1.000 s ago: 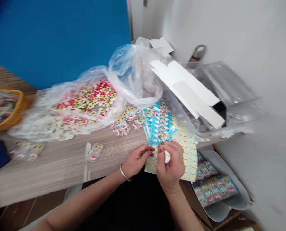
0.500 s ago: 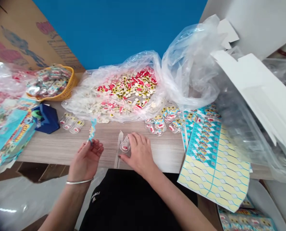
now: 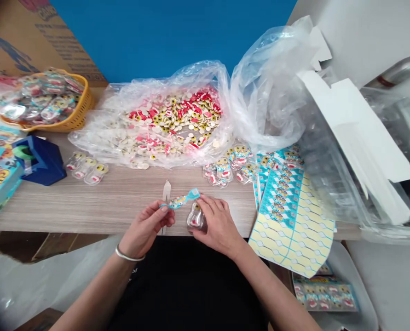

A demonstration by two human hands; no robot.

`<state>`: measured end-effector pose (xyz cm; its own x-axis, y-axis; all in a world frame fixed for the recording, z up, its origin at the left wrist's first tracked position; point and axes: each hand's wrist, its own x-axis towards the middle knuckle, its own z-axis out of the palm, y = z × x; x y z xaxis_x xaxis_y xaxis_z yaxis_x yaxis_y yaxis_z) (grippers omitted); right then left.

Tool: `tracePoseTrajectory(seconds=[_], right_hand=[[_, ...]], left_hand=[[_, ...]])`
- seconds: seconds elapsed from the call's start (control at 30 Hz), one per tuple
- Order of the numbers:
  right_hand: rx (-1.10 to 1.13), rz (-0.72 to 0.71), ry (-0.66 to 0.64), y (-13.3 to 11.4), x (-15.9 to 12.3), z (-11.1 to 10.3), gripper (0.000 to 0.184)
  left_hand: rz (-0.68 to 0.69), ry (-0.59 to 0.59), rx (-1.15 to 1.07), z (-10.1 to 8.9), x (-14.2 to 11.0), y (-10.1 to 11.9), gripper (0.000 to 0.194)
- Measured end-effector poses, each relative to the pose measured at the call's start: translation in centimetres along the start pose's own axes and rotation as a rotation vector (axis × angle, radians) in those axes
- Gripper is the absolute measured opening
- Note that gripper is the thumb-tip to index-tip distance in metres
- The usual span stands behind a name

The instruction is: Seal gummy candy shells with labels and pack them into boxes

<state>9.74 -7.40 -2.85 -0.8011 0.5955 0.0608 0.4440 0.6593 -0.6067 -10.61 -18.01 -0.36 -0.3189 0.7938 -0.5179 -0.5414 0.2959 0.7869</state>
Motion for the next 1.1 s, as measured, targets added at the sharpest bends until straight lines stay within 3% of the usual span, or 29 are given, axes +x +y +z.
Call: tracePoseTrajectory(seconds=[0.1, 0.17, 0.27, 0.37, 0.47, 0.7, 1.1], right_hand=[[0.202, 0.163, 0.143, 0.4, -1.3, -1.6, 0.038], [0.358, 0.309, 0.232, 0.2, -2.0, -2.5, 0.031], [0.498, 0.373, 0.189, -0.8, -2.6, -2.8, 0.033], [0.555, 0.388, 0.126, -1.7, -2.8, -1.7, 0.03], [0.59, 0.487, 0.15, -2.1, -2.8, -0.3, 0.016], [0.535, 0.589, 0.185, -1.6, -1.5, 0.8, 0.012], [0.398, 0.639, 0.061, -0.9, -0.1, 0.7, 0.029]], left_hand=[[0.005, -0.146, 0.206, 0.8, 0.1, 0.0, 0.037], [-0.009, -0.227, 0.331, 0.9, 0.2, 0.0, 0.038], [-0.031, -0.331, 0.468, 0.9, 0.3, 0.0, 0.038], [-0.001, -0.37, 0.579, 0.8, 0.3, -0.4, 0.036], [0.031, -0.316, 0.708, 0.9, 0.6, -1.0, 0.035], [0.171, -0.081, 1.149, 2.0, 2.6, -1.1, 0.032], [0.125, -0.093, 1.436, 3.4, 4.4, -0.2, 0.029]])
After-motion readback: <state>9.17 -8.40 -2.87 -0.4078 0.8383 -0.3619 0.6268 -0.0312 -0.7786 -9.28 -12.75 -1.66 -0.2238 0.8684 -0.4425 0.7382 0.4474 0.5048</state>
